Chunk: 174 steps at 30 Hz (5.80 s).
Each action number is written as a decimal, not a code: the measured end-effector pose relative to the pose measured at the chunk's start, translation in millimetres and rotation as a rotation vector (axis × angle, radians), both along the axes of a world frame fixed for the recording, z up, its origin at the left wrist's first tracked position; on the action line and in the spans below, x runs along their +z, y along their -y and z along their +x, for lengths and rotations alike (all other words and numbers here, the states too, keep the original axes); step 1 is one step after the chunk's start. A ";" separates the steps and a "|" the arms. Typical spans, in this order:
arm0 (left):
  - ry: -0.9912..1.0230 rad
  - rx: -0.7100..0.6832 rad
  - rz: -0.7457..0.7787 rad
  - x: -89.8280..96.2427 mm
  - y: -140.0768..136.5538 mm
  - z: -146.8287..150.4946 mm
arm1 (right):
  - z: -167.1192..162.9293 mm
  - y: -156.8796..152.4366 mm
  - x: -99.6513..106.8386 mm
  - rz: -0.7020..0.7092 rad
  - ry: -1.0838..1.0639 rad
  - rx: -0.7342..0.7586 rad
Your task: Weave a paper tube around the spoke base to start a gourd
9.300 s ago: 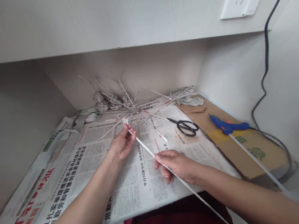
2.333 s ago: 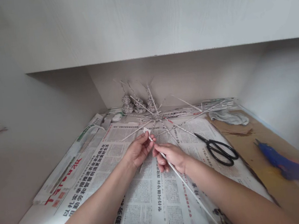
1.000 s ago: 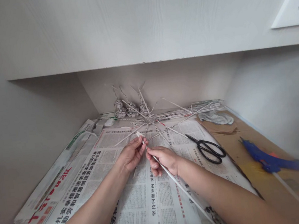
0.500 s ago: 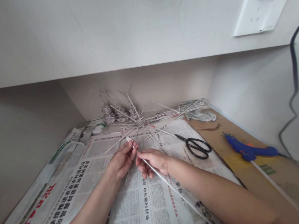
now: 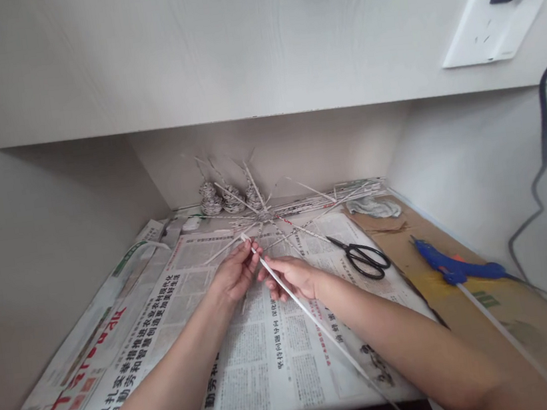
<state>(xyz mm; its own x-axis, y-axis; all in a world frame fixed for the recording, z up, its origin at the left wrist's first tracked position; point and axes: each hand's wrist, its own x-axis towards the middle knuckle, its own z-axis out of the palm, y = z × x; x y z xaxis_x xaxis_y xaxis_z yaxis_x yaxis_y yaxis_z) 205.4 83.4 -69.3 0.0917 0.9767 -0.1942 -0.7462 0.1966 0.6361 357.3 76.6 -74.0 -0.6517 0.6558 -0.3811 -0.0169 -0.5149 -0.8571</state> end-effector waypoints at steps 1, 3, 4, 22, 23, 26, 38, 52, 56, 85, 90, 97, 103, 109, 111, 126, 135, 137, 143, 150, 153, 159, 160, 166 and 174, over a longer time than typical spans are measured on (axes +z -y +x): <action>-0.002 -0.003 -0.002 0.6 0.4 0.1 | -0.4 1.4 1.2 -0.003 0.001 -0.005; -0.003 -0.016 -0.006 1.5 1.3 0.3 | -1.0 5.1 3.7 0.002 -0.001 -0.022; -0.001 -0.026 -0.004 1.9 1.8 0.3 | -1.4 7.3 4.9 0.015 0.000 -0.036; -0.015 -0.126 0.009 3.0 7.4 2.0 | -6.0 34.2 13.7 0.666 0.474 -0.245; -0.006 -0.132 0.009 3.1 7.5 2.0 | -6.4 34.3 13.7 0.588 0.409 -0.245; 0.034 -0.142 0.022 4.0 8.2 2.0 | -8.5 34.5 12.6 0.241 0.067 -0.185; -0.005 -0.095 0.013 3.6 8.8 4.1 | -1.5 40.1 18.2 1.000 0.698 -0.269; -0.060 -0.104 -0.016 1.5 8.4 5.7 | -0.9 36.4 10.1 0.718 0.499 -0.228; -0.058 -0.090 -0.020 1.6 8.9 6.2 | -4.9 37.6 8.8 0.612 0.399 -0.237; -0.066 0.137 -0.010 4.4 1.4 -2.0 | 57.7 100.1 26.6 0.656 0.733 -0.129; -0.044 0.147 -0.044 7.0 1.1 -3.2 | 82.0 131.0 22.7 0.643 0.786 -0.153; 0.045 0.097 -0.084 10.7 0.7 -5.7 | 87.0 157.0 14.4 -0.188 0.056 -0.136; 0.014 0.050 -0.074 9.1 5.3 -1.0 | 72.4 140.4 27.8 0.132 0.259 -0.214; 0.007 0.005 -0.010 7.5 6.7 0.5 | 56.0 122.3 12.7 0.218 0.265 -0.191; 0.003 0.009 0.005 6.5 6.5 1.0 | 53.5 118.4 10.8 0.233 0.266 -0.199; -0.051 -0.029 -0.005 2.0 9.7 8.1 | 34.3 81.4 17.1 0.291 0.273 -0.177; -0.056 -0.031 0.020 -3.7 8.5 9.0 | 29.8 72.4 10.5 0.410 0.360 -0.168; -0.059 -0.039 0.018 -4.7 8.7 9.9 | 27.4 69.4 8.9 0.445 0.384 -0.185; -0.073 -0.032 0.006 -5.8 9.0 11.5 | 22.0 65.6 8.0 0.607 0.539 -0.204; -0.084 -0.050 0.011 -7.5 10.1 12.7 | 17.6 65.5 14.6 1.049 0.863 -0.261; -0.094 -0.050 0.012 -8.3 10.2 13.2 | 16.5 64.7 15.0 1.136 0.911 -0.259; -0.088 -0.055 0.025 -8.6 11.1 13.9 | 13.6 61.0 12.3 1.143 0.917 -0.264; -0.085 -0.060 0.028 -8.5 11.4 14.1 | 12.6 59.9 11.9 1.126 0.904 -0.269; -0.084 -0.048 -0.004 -7.5 10.2 13.8 | 10.4 60.8 12.5 0.994 0.805 -0.263; -0.042 0.052 -0.004 1.6 5.3 5.1 | 36.6 102.7 18.3 0.949 0.802 -0.260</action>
<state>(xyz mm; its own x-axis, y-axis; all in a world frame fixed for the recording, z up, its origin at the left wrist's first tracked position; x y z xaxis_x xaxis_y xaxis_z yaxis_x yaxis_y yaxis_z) 210.6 78.1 -67.7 0.0321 0.9791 -0.2008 -0.7279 0.1606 0.6666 394.0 -26.0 -55.7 -0.2680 0.9600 0.0808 0.6680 0.2456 -0.7025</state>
